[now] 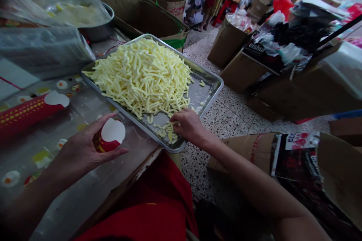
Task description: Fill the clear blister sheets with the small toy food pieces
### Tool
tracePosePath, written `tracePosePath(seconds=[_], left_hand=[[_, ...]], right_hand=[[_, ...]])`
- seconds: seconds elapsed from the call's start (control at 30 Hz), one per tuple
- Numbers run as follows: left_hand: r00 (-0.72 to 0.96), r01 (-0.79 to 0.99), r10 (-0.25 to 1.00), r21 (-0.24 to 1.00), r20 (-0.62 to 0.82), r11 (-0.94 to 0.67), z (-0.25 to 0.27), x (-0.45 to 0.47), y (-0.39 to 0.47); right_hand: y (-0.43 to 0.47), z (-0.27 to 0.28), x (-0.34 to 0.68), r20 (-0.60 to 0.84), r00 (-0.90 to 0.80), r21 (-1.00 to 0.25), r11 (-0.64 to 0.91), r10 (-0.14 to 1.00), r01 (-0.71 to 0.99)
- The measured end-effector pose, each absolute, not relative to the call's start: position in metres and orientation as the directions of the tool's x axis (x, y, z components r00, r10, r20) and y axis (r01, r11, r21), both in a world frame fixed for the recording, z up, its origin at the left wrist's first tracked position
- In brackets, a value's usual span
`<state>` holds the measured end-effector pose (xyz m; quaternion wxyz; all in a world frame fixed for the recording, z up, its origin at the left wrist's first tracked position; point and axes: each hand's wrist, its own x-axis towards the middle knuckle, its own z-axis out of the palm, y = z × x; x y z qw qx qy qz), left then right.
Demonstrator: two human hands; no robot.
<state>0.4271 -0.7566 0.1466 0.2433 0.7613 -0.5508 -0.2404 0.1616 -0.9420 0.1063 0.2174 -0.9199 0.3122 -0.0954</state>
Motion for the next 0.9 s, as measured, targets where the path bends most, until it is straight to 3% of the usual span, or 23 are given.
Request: tracePosePath(seconds=[0.23,0.37,0.47,0.53,0.63,0.73,0.8,0.9], left_hand=[[0.253,-0.712,-0.962,0.653,-0.105,-0.259,0.154,0.422,-0.763],[0.243,-0.717,-0.963,0.646,-0.121,-0.262,0.158,0.422,-0.767],[0.232,-0.746,-0.968,0.622,-0.091,-0.237,0.156,0.420,-0.769],[0.216,-0.784,-0.975,0.588,-0.043,-0.199,0.154,0.417,-0.770],[0.195,-0.850,-0.981,0.500,0.002,-0.168,0.151,0.412,-0.771],[0.174,-0.893,-0.985,0.418,-0.017,-0.165,0.152,0.409,-0.772],[0.162,-0.909,-0.986,0.382,-0.039,-0.164,0.154,0.407,-0.775],[0.150,-0.930,-0.986,0.329,-0.067,-0.164,0.163,0.403,-0.785]], right_hand=[[-0.938,0.107,0.163,0.078,0.748,-0.430,-0.699,-0.660,-0.572],[-0.932,0.124,0.158,0.148,0.704,-0.535,-0.655,-0.695,-0.534],[-0.926,0.131,0.168,0.122,0.708,-0.586,-0.626,-0.696,-0.514],[-0.920,0.131,0.181,0.064,0.752,-0.522,-0.664,-0.656,-0.536],[-0.910,0.127,0.203,-0.075,0.794,-0.310,-0.743,-0.603,-0.593],[-0.906,0.120,0.215,-0.113,0.791,-0.167,-0.774,-0.601,-0.611],[-0.911,0.117,0.216,-0.100,0.783,-0.206,-0.757,-0.614,-0.620],[-0.929,0.121,0.212,-0.110,0.691,-0.444,-0.586,-0.715,-0.678]])
